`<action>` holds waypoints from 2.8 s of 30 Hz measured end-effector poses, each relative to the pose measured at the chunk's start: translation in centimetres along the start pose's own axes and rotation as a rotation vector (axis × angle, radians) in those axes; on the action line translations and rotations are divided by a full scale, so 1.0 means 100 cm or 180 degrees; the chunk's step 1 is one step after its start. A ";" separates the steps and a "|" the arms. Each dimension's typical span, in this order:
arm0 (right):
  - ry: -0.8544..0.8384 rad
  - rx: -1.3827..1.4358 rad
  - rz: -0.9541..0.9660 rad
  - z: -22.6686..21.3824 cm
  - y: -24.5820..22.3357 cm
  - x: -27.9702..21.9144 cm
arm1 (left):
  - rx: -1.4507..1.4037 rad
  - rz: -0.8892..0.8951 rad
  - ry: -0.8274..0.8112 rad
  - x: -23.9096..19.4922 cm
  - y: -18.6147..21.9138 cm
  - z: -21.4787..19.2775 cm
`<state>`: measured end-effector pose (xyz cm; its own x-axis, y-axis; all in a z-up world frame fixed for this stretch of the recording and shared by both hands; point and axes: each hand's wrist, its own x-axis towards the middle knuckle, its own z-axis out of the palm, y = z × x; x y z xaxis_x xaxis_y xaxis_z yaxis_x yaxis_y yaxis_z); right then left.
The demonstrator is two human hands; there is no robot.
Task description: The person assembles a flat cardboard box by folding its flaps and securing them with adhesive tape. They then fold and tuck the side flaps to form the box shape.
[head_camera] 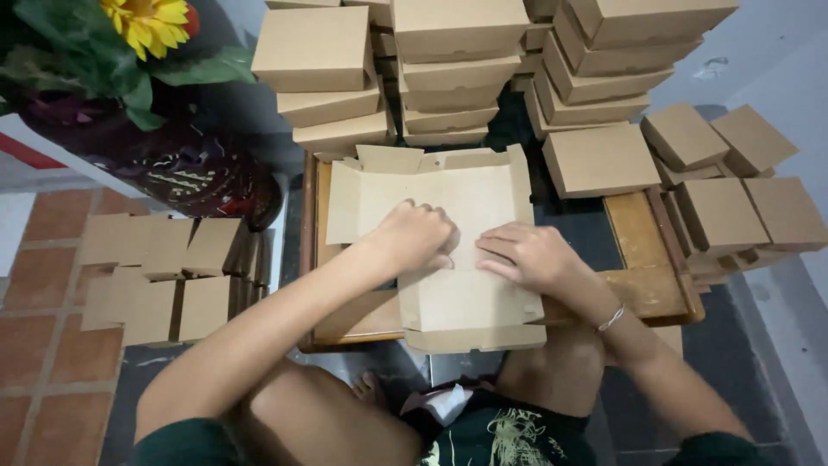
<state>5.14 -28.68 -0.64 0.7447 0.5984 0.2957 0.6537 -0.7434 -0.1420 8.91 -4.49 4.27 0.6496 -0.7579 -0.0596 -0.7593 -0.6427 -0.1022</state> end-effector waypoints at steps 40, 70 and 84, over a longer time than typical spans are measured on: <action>0.0484 0.1106 0.0201 -0.028 0.011 0.013 | -0.1311 -0.0441 -0.0039 0.008 0.009 0.014; -0.0951 0.1645 0.1190 -0.023 0.034 0.031 | -0.1949 -0.0853 -0.0265 0.023 -0.013 0.009; -0.1729 0.0442 0.1356 -0.037 0.004 0.075 | -0.1827 -0.0853 -0.0352 0.028 -0.019 0.017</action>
<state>10.52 -25.60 4.99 0.8780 0.3551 -0.3209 0.2743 -0.9228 -0.2706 12.20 -5.18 2.60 0.7967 -0.5665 -0.2108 -0.4503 -0.7889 0.4182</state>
